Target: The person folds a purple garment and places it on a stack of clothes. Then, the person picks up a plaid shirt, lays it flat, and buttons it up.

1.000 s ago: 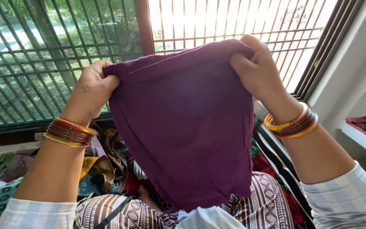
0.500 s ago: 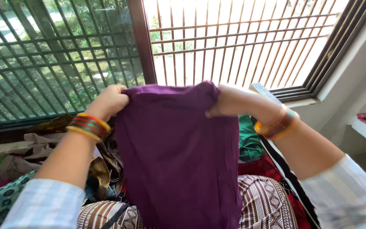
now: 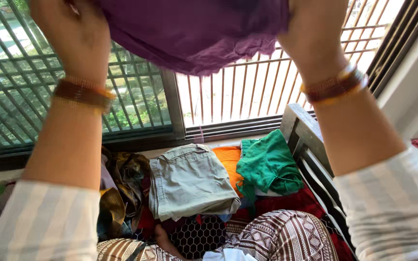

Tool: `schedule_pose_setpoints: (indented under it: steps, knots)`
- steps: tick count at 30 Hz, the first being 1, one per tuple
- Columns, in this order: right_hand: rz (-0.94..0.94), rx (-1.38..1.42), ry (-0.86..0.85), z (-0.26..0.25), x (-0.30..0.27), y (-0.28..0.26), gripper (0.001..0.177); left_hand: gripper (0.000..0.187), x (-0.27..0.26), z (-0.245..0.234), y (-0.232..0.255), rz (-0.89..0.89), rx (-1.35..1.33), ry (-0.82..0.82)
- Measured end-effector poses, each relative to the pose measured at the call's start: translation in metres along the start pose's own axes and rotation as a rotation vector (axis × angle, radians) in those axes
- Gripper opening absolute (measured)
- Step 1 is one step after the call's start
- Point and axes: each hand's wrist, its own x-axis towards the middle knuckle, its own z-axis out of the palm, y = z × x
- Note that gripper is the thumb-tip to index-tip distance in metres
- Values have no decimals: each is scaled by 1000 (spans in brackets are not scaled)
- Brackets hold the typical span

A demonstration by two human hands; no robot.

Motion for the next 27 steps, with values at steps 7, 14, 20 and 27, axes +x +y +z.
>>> schedule_pose_setpoints:
  steps: [7,14,20,27]
  knots:
    - [129,377,-666,-36,-151,-134,48,27,-202,-91,72,-448,-278,-816]
    - [94,794,-1349,-69,-253,-252,36,22,-335,-152,120,-630,-267,-1541]
    - [258,906,-1201,-75,-277,-259,31,27,-349,-157,117,-650,-366,-1784]
    - [472,1049,-1031,-84,-267,-250,38,21,-314,-135,109,-754,-590,-1705]
